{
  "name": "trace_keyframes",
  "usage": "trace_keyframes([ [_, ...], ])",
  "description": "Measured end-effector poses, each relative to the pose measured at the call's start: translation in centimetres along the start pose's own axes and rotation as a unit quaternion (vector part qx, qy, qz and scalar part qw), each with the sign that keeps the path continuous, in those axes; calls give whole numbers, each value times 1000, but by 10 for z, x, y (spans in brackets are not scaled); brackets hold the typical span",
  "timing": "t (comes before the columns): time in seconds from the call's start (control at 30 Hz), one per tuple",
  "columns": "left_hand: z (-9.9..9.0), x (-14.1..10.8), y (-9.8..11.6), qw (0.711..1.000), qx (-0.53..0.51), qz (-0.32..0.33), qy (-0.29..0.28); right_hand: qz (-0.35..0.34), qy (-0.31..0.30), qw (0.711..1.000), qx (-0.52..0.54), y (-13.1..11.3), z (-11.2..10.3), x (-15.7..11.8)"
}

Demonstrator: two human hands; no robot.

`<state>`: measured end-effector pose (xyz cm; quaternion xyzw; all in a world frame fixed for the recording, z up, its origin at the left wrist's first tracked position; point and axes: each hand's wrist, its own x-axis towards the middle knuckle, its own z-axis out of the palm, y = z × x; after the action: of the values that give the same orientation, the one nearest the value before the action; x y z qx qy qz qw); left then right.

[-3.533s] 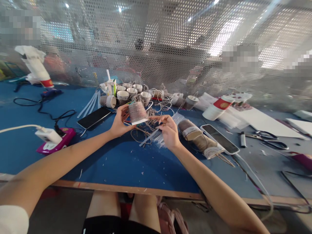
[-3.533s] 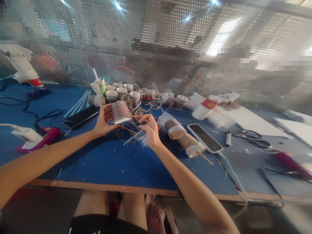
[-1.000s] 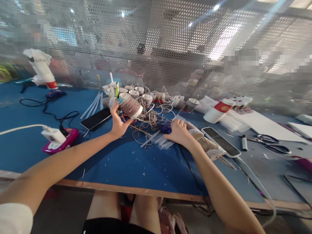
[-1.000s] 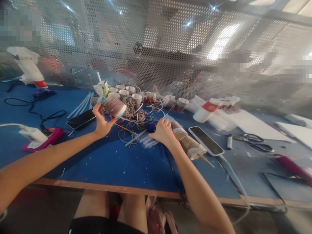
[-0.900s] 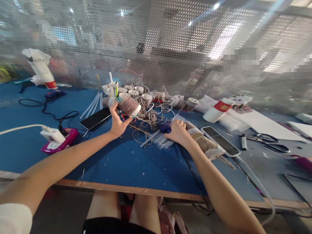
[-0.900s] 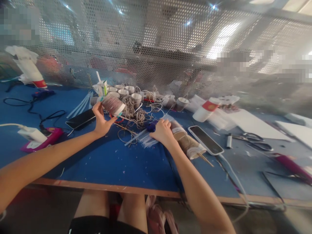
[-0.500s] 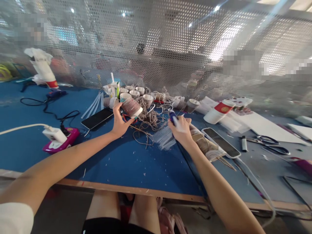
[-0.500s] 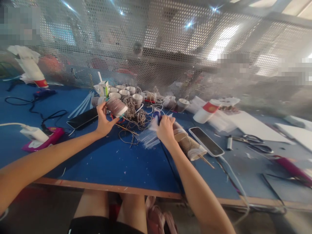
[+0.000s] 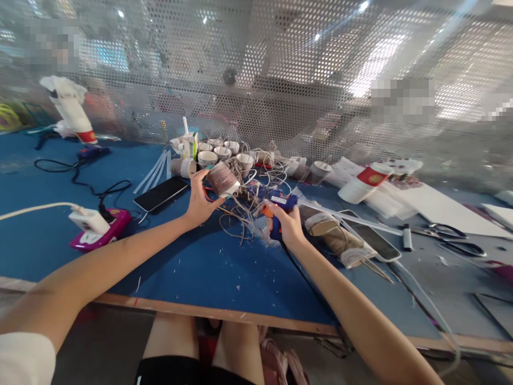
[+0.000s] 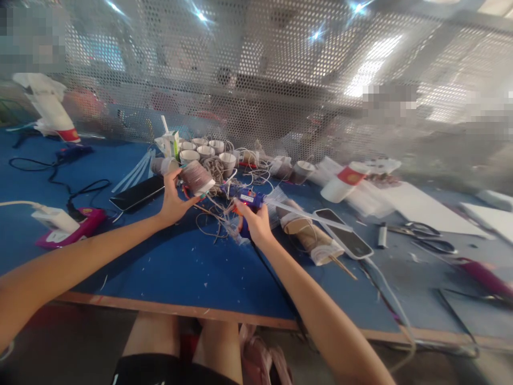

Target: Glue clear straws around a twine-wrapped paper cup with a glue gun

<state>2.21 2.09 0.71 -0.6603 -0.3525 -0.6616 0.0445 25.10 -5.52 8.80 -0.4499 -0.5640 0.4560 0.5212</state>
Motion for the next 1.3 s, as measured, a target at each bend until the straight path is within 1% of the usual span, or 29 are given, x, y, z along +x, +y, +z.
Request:
trace_keyframes([
  [0.13,-1,1,2,1000,-13,2,-14,-12,-32,999,-20,1,5,-4],
  [0.27,-2,1,5,999,-12,1,-30,-21,-35,999,-29,3,9,-6],
  [0.4,-3,1,8,1000,1,-2,-27,-4,-39,998,-47,6,13,-7],
  [0.73,-3,2,11,1000,5,18,-19,55,4,993,-103,1,19,-8],
  [0.83,-3,2,10,1000,2,19,-22,55,7,992,-110,1,20,-8],
  [1.0,-3,1,7,999,-2,37,-13,32,9,993,-117,3,18,-7],
  [1.3,-2,0,4,999,-15,27,-15,37,34,992,-117,2,16,-3],
])
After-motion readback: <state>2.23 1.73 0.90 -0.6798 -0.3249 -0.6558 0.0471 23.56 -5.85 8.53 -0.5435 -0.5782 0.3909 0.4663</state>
